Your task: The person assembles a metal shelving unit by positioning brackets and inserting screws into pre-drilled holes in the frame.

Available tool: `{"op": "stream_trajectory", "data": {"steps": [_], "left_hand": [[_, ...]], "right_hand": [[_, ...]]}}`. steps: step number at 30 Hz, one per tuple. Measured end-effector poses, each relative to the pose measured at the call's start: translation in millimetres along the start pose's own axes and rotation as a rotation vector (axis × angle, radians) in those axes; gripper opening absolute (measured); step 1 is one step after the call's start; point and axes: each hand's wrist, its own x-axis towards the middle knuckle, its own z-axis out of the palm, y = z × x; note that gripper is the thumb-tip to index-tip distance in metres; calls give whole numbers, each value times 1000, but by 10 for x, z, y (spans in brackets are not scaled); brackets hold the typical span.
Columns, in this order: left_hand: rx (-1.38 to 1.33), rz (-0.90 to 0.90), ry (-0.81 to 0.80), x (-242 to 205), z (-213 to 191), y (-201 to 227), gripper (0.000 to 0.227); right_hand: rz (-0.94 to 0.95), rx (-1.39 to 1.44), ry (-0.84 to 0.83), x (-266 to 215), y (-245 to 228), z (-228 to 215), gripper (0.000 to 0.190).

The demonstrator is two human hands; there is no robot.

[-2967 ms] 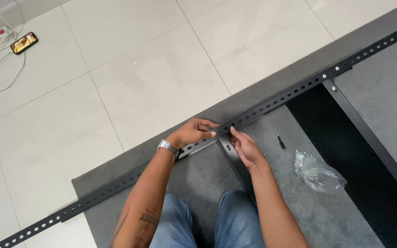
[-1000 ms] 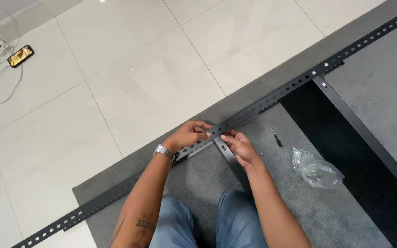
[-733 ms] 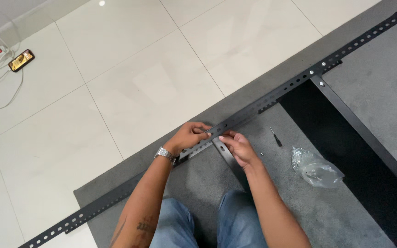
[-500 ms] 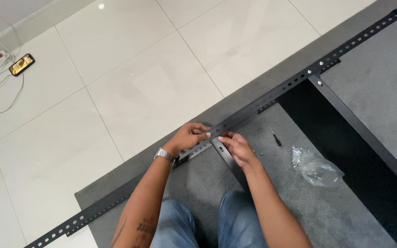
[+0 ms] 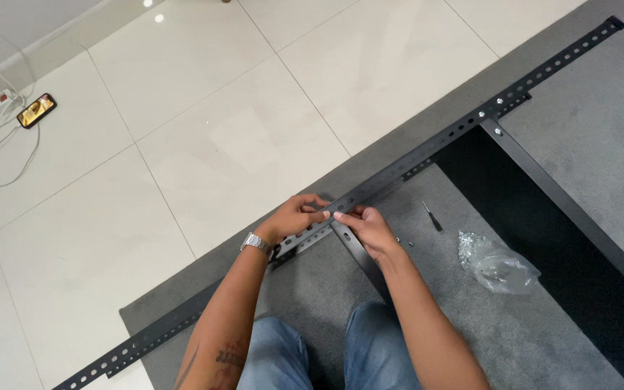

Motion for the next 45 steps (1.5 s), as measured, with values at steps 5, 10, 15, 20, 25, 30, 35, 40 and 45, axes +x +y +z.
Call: {"op": "stream_trajectory", "data": {"steps": [5, 10, 15, 20, 25, 30, 35, 40, 45], "left_hand": [[36, 3, -13, -96, -6, 73, 39], [40, 15, -31, -5, -5, -16, 41], [49, -7, -71, -357, -5, 373, 44], [374, 38, 23, -429, -97, 430, 58], [382, 258, 475, -820, 360, -109, 21], [233, 239, 501, -1218, 881, -312, 30], [427, 400, 578, -1042, 541, 120, 17], [498, 309, 454, -826, 246, 571, 20], [360, -27, -10, -1090, 574, 301, 39]], "right_hand": [[9, 11, 39, 4, 18, 20, 29], [13, -36, 20, 128, 105, -73, 34], [8, -50, 16, 257, 247, -133, 35], [15, -32, 28, 357, 336, -127, 40], [31, -46, 45, 302, 290, -137, 42], [41, -1, 46, 483, 346, -176, 40], [59, 29, 45, 204, 86, -16, 36], [64, 42, 30, 131, 11, 73, 31], [106, 64, 16, 81, -72, 82, 30]]}}
